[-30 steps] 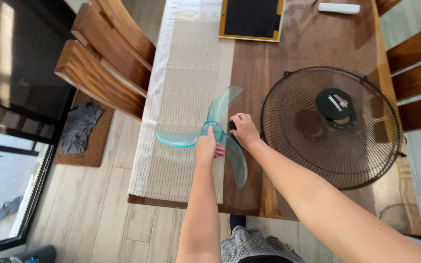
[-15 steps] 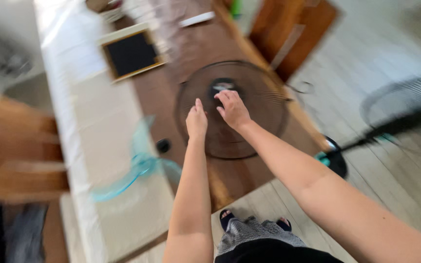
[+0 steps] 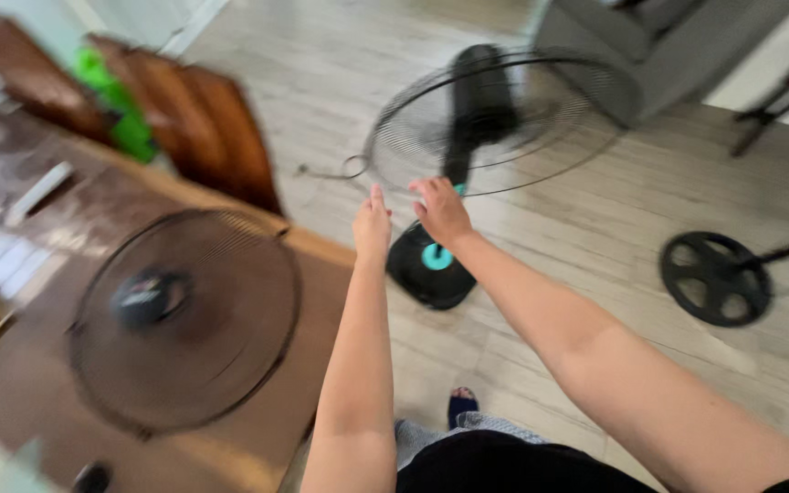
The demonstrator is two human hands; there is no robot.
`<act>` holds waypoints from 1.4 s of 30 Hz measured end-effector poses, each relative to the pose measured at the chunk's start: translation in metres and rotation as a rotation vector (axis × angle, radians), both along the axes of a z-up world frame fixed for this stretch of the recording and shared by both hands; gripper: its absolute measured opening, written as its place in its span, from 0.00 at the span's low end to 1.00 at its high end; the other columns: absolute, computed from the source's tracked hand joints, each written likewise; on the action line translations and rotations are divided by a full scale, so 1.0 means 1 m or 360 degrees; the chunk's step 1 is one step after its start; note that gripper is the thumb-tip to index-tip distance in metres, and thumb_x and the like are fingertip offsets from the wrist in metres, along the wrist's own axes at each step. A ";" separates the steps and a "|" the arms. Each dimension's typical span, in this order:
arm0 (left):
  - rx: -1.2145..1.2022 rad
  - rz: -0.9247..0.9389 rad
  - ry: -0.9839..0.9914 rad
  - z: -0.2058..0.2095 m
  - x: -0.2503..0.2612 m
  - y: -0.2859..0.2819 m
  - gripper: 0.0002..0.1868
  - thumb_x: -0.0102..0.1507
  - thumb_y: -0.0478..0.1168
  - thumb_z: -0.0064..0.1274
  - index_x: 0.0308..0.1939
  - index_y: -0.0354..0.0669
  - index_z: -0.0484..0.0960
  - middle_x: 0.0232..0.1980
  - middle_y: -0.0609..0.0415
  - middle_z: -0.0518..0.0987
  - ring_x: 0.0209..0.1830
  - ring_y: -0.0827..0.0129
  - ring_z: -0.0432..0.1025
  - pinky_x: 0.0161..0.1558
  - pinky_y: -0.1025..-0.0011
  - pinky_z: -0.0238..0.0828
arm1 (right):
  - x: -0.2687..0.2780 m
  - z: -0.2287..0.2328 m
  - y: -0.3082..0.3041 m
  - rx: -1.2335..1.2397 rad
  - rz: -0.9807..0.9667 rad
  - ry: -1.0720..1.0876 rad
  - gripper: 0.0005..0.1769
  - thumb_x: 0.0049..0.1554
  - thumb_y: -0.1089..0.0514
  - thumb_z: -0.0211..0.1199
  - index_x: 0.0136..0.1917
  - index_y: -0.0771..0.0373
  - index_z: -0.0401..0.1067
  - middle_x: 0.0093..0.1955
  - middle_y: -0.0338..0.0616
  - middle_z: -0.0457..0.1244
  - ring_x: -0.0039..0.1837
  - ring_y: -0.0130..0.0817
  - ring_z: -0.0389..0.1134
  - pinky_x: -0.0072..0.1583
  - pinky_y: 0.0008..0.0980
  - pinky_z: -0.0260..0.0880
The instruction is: The person disassembles a standing electric fan by removing the front grille, fan blades, and rear grille, then reassembles them in reverse order. The components are handled by hand and placed on a nearby table during disassembly.
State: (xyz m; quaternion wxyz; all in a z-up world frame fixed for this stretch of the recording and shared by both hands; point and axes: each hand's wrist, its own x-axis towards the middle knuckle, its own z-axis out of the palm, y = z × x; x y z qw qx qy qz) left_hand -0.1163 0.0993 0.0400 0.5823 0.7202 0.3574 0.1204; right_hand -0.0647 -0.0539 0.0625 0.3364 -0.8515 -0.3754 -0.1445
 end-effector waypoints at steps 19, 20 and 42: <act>0.1963 -0.0114 -0.1102 0.173 0.081 -0.106 0.21 0.64 0.44 0.64 0.58 0.47 0.76 0.55 0.55 0.75 0.53 0.57 0.70 0.55 0.60 0.66 | 0.166 -0.054 -0.078 0.1672 -0.0005 0.2549 0.16 0.58 0.48 0.65 0.52 0.60 0.73 0.49 0.41 0.69 0.48 0.32 0.70 0.51 0.32 0.72; 0.2041 -0.0168 -0.1102 0.185 0.078 -0.105 0.22 0.64 0.45 0.65 0.59 0.47 0.76 0.55 0.55 0.76 0.53 0.58 0.70 0.54 0.60 0.65 | 0.166 -0.058 -0.075 0.1653 0.0009 0.2562 0.15 0.60 0.47 0.67 0.51 0.60 0.73 0.47 0.40 0.67 0.46 0.30 0.68 0.48 0.30 0.70; 0.2206 -0.0827 -0.0758 0.228 0.205 -0.076 0.20 0.65 0.61 0.52 0.35 0.50 0.82 0.22 0.51 0.80 0.25 0.53 0.78 0.25 0.58 0.73 | 0.191 -0.019 -0.074 0.1239 -0.0299 0.2425 0.23 0.51 0.43 0.73 0.46 0.63 0.71 0.47 0.48 0.70 0.38 0.31 0.68 0.38 0.30 0.70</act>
